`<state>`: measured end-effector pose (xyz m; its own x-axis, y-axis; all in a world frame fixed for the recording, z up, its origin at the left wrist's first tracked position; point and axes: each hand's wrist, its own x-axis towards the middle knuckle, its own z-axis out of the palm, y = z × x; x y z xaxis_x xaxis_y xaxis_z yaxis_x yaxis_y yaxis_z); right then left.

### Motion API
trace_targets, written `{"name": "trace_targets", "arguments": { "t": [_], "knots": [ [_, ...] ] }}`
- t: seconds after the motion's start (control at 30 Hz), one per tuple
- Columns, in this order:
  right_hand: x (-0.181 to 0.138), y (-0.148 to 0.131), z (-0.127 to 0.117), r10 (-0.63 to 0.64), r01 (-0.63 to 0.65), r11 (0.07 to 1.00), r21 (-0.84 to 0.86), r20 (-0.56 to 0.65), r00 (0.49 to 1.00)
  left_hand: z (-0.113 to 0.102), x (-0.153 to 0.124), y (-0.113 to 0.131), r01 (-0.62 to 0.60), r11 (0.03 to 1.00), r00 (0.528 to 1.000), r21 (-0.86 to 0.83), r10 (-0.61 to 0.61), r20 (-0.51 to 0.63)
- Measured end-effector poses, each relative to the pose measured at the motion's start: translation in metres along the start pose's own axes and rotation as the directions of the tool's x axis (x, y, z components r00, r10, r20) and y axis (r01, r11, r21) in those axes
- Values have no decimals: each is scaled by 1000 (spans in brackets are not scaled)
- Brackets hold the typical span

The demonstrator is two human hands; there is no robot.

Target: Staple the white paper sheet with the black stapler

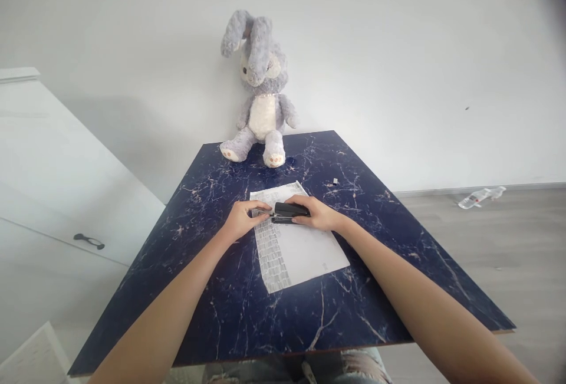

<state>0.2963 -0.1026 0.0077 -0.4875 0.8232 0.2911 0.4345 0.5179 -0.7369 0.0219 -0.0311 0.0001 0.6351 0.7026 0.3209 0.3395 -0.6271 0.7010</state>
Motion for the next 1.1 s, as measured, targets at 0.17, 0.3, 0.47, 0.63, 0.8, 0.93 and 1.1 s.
{"name": "trace_targets", "arguments": {
  "t": [0.17, 0.3, 0.47, 0.63, 0.8, 0.93, 1.1],
  "knots": [
    [0, 0, 0, 5, -5, 1000, -9, 9, 1000, -2, 0, 4, 7, 1000, 1000, 6, -7, 29],
    [1, 1, 0, 5, -5, 1000, -11, 8, 1000, -3, 1, 4, 10, 1000, 999, 11, -10, 30],
    [1, 0, 0, -5, 5, 1000, -12, 5, 1000, 0, 1, 2, -29, 998, 998, -47, 31, 46],
    [0, 1, -1, -39, 38, 999, -29, -37, 999, -5, -1, 4, -56, 998, 996, -15, 57, 72],
    [-5, 4, -8, -37, 42, 998, 47, -107, 994, -13, -5, 1, -23, 985, 981, -172, 55, 185],
    [-6, -2, -5, -70, 84, 986, 147, -100, 993, -6, -7, 0, 42, 960, 984, -275, 8, 178],
    [-1, -23, 18, -160, 168, 970, 176, -58, 985, 4, -6, 11, -11, 971, 984, -241, 53, 171]
  ]
}}
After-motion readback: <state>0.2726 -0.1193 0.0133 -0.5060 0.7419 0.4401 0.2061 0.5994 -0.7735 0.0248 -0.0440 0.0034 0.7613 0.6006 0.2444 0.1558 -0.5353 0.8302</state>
